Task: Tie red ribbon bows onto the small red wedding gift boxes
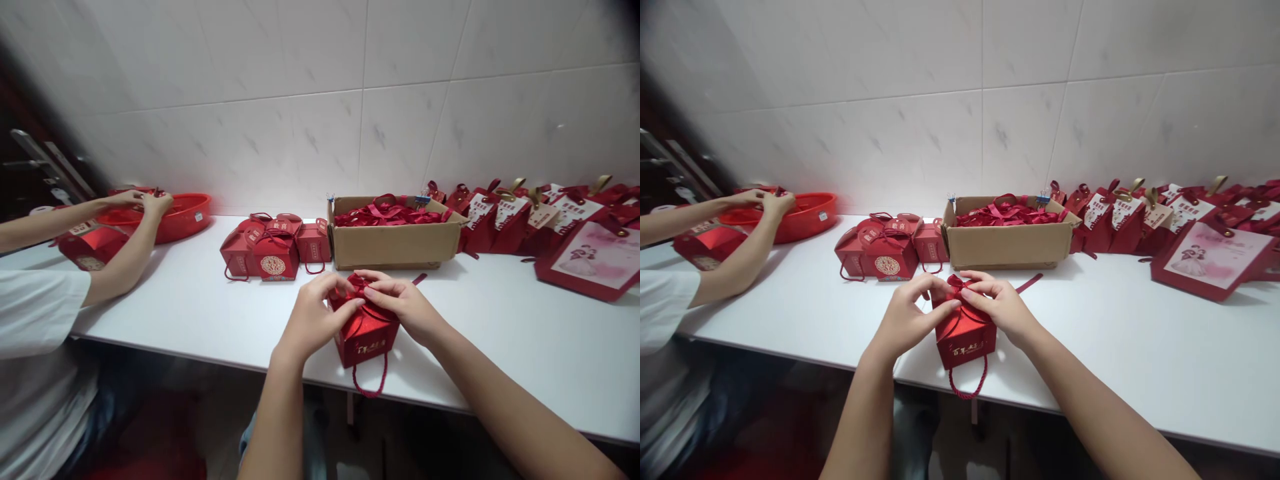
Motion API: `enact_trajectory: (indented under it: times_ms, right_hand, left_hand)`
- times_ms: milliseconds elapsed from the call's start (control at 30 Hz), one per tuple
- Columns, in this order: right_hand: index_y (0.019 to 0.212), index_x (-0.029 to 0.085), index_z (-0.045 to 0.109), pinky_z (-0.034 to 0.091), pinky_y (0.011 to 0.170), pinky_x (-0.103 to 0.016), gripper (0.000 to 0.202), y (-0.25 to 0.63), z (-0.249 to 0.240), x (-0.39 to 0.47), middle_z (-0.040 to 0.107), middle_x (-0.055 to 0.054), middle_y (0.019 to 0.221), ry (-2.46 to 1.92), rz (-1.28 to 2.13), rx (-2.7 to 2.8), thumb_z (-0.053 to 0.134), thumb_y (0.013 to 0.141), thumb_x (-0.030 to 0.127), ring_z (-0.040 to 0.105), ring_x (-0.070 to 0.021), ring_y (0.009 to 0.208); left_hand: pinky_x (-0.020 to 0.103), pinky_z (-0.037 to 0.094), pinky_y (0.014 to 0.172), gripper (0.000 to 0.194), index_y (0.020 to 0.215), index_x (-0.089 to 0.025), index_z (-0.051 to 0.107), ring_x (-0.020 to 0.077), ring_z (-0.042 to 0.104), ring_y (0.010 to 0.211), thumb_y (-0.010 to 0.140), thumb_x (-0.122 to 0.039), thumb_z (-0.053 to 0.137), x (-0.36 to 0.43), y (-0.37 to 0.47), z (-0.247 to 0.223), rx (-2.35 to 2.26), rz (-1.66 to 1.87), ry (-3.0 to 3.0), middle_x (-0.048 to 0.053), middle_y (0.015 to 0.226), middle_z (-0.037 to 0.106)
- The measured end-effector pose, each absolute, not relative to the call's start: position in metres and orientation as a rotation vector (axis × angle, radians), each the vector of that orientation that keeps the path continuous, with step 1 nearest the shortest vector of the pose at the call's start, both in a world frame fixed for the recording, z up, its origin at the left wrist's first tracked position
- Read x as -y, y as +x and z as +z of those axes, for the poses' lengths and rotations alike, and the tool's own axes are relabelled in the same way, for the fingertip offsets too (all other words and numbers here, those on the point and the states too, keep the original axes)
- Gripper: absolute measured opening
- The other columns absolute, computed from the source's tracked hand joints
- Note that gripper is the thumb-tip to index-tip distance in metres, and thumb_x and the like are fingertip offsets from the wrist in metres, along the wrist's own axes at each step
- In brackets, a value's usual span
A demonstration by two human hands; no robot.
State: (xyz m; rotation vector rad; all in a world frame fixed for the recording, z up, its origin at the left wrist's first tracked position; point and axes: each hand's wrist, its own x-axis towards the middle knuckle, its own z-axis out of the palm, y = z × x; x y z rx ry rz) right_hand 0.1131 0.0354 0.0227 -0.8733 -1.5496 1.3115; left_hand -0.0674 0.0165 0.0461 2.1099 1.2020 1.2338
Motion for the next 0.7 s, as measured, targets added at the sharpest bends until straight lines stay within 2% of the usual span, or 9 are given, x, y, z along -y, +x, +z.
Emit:
enact_trajectory:
  times_ms: [133,300,367,467,567,700]
  right_hand:
    - [0.077,0.025,0.077,0.046,0.093,-0.036,0.026,0.115,0.024,-0.037,0.059,-0.007,0.126,-0.873,1.340,1.521,0.069,0.075,0.050,0.057,-0.0251,0.112]
    - [0.068,0.019,0.072,0.048,0.084,-0.035,0.046,0.118,0.027,-0.040,0.072,-0.008,0.094,-0.977,1.191,1.541,0.051,0.084,0.056,0.064,-0.0224,0.095]
    - [0.074,0.019,0.071,0.049,0.077,-0.033,0.039,0.121,0.030,-0.039,0.072,-0.007,0.086,-1.005,1.090,1.619,0.052,0.085,0.051,0.065,-0.0206,0.085]
    - [0.091,0.020,0.068,0.049,0.071,-0.030,0.019,0.126,0.034,-0.038,0.071,-0.005,0.091,-1.031,0.889,1.808,0.060,0.081,0.035,0.064,-0.0193,0.083]
    - [0.109,0.025,0.061,0.048,0.068,-0.027,0.032,0.130,0.035,-0.036,0.071,-0.003,0.097,-0.998,0.745,1.935,0.062,0.077,0.023,0.065,-0.0185,0.087]
    - [0.113,0.026,0.057,0.048,0.063,-0.027,0.035,0.130,0.033,-0.036,0.071,-0.003,0.088,-0.965,0.654,1.968,0.060,0.079,0.023,0.066,-0.0182,0.081]
  left_hand:
    - [0.026,0.047,0.069,0.005,0.077,-0.018,0.067,0.0158,0.063,0.077,0.076,-0.024,0.067,-0.019,-0.059,0.043,-1.227,1.224,1.994,0.002,0.080,0.070]
    - [0.029,0.048,0.071,0.005,0.073,-0.019,0.073,0.0177,0.065,0.075,0.073,-0.023,0.072,-0.024,-0.062,0.038,-1.229,1.226,1.940,0.004,0.077,0.073]
    - [0.029,0.049,0.073,0.004,0.074,-0.020,0.073,0.0180,0.066,0.076,0.073,-0.022,0.071,-0.023,-0.066,0.040,-1.195,1.198,1.961,0.004,0.078,0.073]
    - [0.029,0.050,0.074,0.005,0.076,-0.020,0.074,0.0181,0.066,0.079,0.074,-0.021,0.069,-0.020,-0.069,0.044,-1.152,1.155,2.008,0.003,0.081,0.074]
    - [0.028,0.050,0.075,0.006,0.076,-0.020,0.072,0.0171,0.066,0.079,0.076,-0.020,0.067,-0.018,-0.070,0.046,-1.131,1.148,2.031,0.003,0.082,0.073]
    - [0.026,0.050,0.073,0.006,0.074,-0.019,0.069,0.0156,0.065,0.074,0.077,-0.019,0.064,-0.017,-0.070,0.046,-1.133,1.150,2.022,0.001,0.077,0.072]
